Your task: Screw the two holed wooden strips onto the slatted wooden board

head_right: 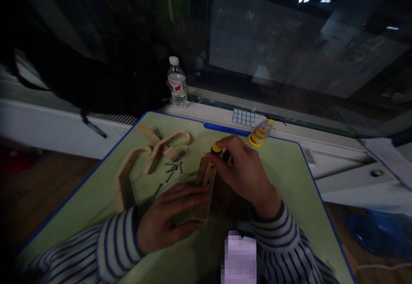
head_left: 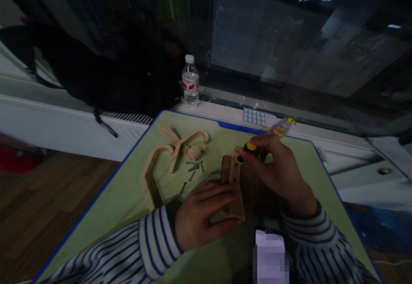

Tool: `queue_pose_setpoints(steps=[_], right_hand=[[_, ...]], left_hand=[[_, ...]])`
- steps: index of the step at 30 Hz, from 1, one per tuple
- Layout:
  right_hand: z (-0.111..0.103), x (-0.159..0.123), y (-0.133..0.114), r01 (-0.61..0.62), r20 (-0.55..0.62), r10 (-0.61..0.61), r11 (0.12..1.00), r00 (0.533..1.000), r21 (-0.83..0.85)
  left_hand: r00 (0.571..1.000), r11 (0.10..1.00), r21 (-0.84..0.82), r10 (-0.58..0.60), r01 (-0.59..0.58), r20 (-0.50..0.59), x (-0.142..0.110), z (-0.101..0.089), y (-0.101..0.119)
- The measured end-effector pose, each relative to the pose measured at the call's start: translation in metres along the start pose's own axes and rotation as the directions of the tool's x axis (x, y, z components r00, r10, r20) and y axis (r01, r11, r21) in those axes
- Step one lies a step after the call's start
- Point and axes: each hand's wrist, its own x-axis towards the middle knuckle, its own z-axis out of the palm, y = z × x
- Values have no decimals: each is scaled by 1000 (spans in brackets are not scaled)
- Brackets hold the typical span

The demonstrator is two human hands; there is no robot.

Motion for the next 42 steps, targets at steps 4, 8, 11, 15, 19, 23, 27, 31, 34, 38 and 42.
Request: queue_pose_setpoints(steps=[4, 8, 11, 15, 19, 23, 27, 31, 34, 38, 42], right_hand=[[-4, 0, -3, -30, 85, 25, 998, 996, 62], [-4, 1, -1, -62, -9, 62, 995, 998, -77], [-3, 2, 1, -60, -37, 56, 991, 998, -123], [-4, 4, 1, -10, 9, 11, 995, 1000, -101], [-6, 5, -1, 62, 75, -56, 995, 996, -77], [-7, 4, -1, 76, 118, -71, 997, 990, -33], [-7, 3, -1, 49, 157, -44, 998, 987, -30], [-7, 4, -3, 25, 167, -24, 1000, 986, -5], [-6, 5, -3, 33, 158, -32, 999, 987, -6], [-1, 4, 2, 16, 74, -11, 998, 997, -65], [3, 3, 3, 12, 70, -7, 997, 998, -73]], left_hand=[[1000, 1000, -4, -8, 8, 3, -1, 2, 0], [1000, 1000, -16, -15, 15, -4, 0, 1, -1], [1000, 997, -75, 2, 0, 17, -2, -2, -3], [990, 972, -190, -143, 140, -1, 1, -5, -8], [839, 847, -180, -526, 501, -138, 23, -5, -14], [850, 849, -118, -524, 515, -53, 54, -6, -19], [908, 908, 43, -412, 416, -72, 72, -6, -25], [937, 926, 140, -342, 350, -80, 75, -5, -30], [940, 930, 133, -340, 342, -38, 77, -6, -32], [946, 946, 70, -321, 318, 50, 80, -11, -33], [941, 943, 66, -330, 325, 83, 80, -13, -33]])
